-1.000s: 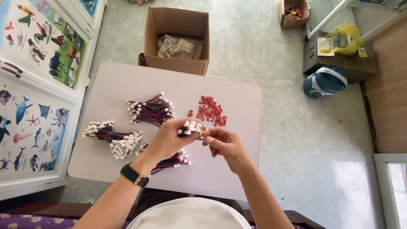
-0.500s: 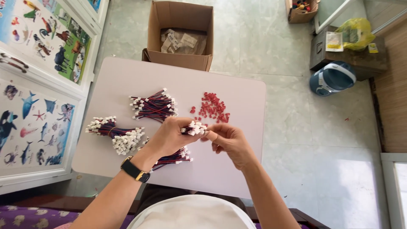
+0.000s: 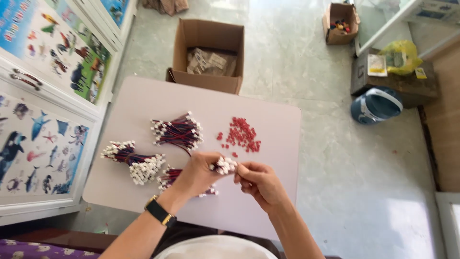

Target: Organizing, sorting, and bundling small wire cable assemblies with rubber bands at a workstation.

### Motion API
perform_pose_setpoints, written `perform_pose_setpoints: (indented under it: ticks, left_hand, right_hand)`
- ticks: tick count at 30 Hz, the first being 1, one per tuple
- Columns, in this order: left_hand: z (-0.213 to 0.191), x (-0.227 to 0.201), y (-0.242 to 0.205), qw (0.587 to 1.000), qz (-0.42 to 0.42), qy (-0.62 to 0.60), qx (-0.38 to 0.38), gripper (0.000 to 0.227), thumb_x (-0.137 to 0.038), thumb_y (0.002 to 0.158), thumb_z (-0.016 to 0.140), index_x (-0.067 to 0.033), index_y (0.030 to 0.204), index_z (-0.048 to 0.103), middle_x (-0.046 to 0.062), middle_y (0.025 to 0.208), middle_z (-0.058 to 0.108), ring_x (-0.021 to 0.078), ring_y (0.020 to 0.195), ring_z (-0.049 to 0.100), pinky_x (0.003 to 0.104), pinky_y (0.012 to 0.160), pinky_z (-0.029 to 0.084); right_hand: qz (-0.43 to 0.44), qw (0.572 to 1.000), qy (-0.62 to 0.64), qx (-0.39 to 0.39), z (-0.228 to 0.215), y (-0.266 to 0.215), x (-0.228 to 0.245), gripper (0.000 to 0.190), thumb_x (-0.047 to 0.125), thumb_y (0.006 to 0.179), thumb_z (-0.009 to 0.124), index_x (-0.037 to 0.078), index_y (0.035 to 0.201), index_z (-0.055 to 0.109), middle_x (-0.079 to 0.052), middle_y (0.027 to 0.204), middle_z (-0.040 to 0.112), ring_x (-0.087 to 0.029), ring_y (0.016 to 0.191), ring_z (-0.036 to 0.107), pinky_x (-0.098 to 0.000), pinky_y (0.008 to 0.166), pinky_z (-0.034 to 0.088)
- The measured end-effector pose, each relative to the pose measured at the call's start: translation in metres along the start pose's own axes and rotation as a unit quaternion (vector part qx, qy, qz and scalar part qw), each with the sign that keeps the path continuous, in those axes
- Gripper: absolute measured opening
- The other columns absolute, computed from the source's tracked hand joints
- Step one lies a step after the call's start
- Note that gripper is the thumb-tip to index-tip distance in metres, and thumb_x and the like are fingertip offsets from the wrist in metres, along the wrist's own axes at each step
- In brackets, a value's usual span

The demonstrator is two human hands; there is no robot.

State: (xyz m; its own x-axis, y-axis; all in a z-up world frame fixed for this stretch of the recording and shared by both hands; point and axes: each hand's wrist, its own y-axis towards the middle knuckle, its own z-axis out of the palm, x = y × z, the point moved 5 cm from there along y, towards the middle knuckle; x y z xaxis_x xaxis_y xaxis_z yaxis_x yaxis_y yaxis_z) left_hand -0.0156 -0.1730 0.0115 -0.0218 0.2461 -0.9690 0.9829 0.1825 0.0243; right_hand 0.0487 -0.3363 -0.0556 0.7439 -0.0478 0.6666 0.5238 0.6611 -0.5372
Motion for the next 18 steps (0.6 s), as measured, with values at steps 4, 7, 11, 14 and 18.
perform_pose_setpoints:
  ticks: [4,7,11,14,18]
  left_hand:
    - [-0.001,-0.012,0.001,0.998,-0.008,0.055,0.004,0.016,-0.005,0.081,0.08,-0.0055,0.097,0.079,0.007,0.085,0.079,0.0155,0.075,0.074,0.028,0.066,0.058]
    - [-0.005,-0.016,0.001,0.996,0.006,0.088,0.004,0.025,-0.002,0.08,0.076,-0.0082,0.104,0.079,0.008,0.091,0.079,0.0179,0.08,0.077,0.03,0.07,0.06]
    - [-0.019,0.007,0.002,0.966,0.006,0.255,0.052,0.031,-0.006,0.08,0.077,-0.0087,0.111,0.075,0.014,0.093,0.077,0.028,0.085,0.073,0.039,0.075,0.058]
    - [-0.078,0.065,0.022,0.928,-0.228,0.294,0.004,0.021,-0.023,0.091,0.068,-0.0164,0.11,0.074,0.01,0.095,0.078,0.0276,0.084,0.075,0.043,0.078,0.059]
    - [-0.112,0.109,0.04,0.89,-0.272,0.364,-0.034,0.031,-0.036,0.088,0.075,-0.0154,0.111,0.072,0.013,0.097,0.077,0.0318,0.091,0.073,0.046,0.083,0.057]
  right_hand:
    - [0.037,0.999,0.021,-0.004,-0.002,0.003,-0.004,0.015,0.015,0.094,0.071,0.001,0.093,0.072,-0.006,0.074,0.068,-0.009,0.059,0.05,-0.0231,0.052,0.042]
    - [0.042,0.999,0.032,-0.012,0.0,0.005,-0.003,0.014,0.016,0.093,0.07,0.002,0.094,0.073,-0.006,0.074,0.069,-0.008,0.06,0.051,-0.0234,0.052,0.043]
    - [0.032,0.993,-0.104,-0.037,0.011,0.004,0.011,0.024,0.024,0.094,0.071,0.001,0.099,0.075,-0.005,0.079,0.075,-0.009,0.063,0.056,-0.024,0.056,0.049]
    - [0.05,0.993,-0.08,-0.067,0.009,0.0,0.028,0.027,0.029,0.091,0.067,0.013,0.109,0.078,-0.002,0.082,0.074,-0.009,0.063,0.059,-0.0252,0.058,0.051]
    - [-0.008,0.992,-0.027,-0.124,-0.035,0.023,0.02,0.026,0.028,0.094,0.069,0.01,0.11,0.077,-0.001,0.085,0.071,-0.007,0.065,0.057,-0.0259,0.06,0.052]
